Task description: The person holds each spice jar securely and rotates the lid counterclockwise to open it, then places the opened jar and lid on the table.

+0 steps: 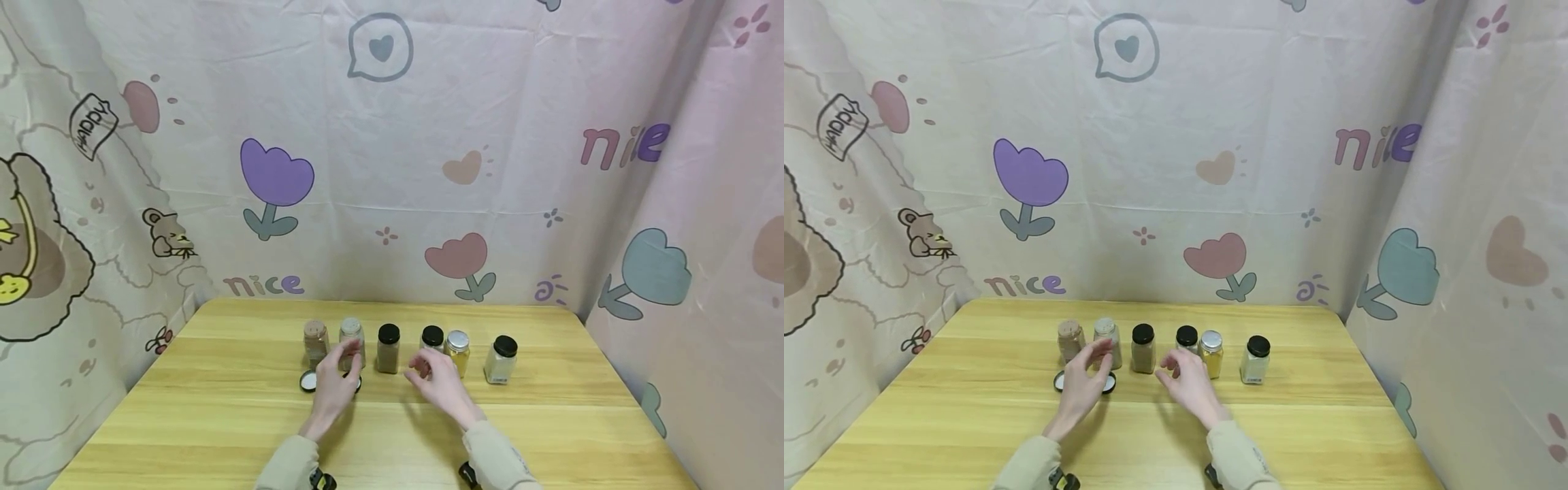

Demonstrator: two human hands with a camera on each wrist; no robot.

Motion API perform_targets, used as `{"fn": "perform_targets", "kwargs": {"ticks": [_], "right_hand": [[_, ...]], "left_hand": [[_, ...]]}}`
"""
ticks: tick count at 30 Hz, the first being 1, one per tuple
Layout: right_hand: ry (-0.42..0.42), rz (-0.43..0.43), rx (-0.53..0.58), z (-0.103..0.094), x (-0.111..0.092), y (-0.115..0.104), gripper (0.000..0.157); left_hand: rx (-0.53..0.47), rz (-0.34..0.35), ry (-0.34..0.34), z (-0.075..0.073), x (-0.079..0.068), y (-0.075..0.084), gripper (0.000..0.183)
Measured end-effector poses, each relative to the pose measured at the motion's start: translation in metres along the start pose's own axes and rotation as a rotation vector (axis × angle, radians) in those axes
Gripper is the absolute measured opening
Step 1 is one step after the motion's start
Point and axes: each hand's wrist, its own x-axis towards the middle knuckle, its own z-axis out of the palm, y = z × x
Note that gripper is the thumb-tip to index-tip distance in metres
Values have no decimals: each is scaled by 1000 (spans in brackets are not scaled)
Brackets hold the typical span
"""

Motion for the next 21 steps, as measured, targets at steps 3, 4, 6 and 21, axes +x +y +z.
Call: {"fn": "perform_targets", "kwargs": {"ticks": [3, 4, 6, 21], "right_hand": [[36, 35, 27, -6, -3, 4, 11], [47, 43, 42, -7, -3, 5, 11], [67, 53, 65, -11, -3, 6, 11], [70, 118, 107, -18, -5, 12, 10]], "left_hand": [[-10, -61, -125, 3, 0, 0, 34], [-13, -84, -163, 4, -1, 1, 36], [-14, -127, -228, 6, -2, 2, 40], [21, -196, -382, 22, 5, 5, 68]]}}
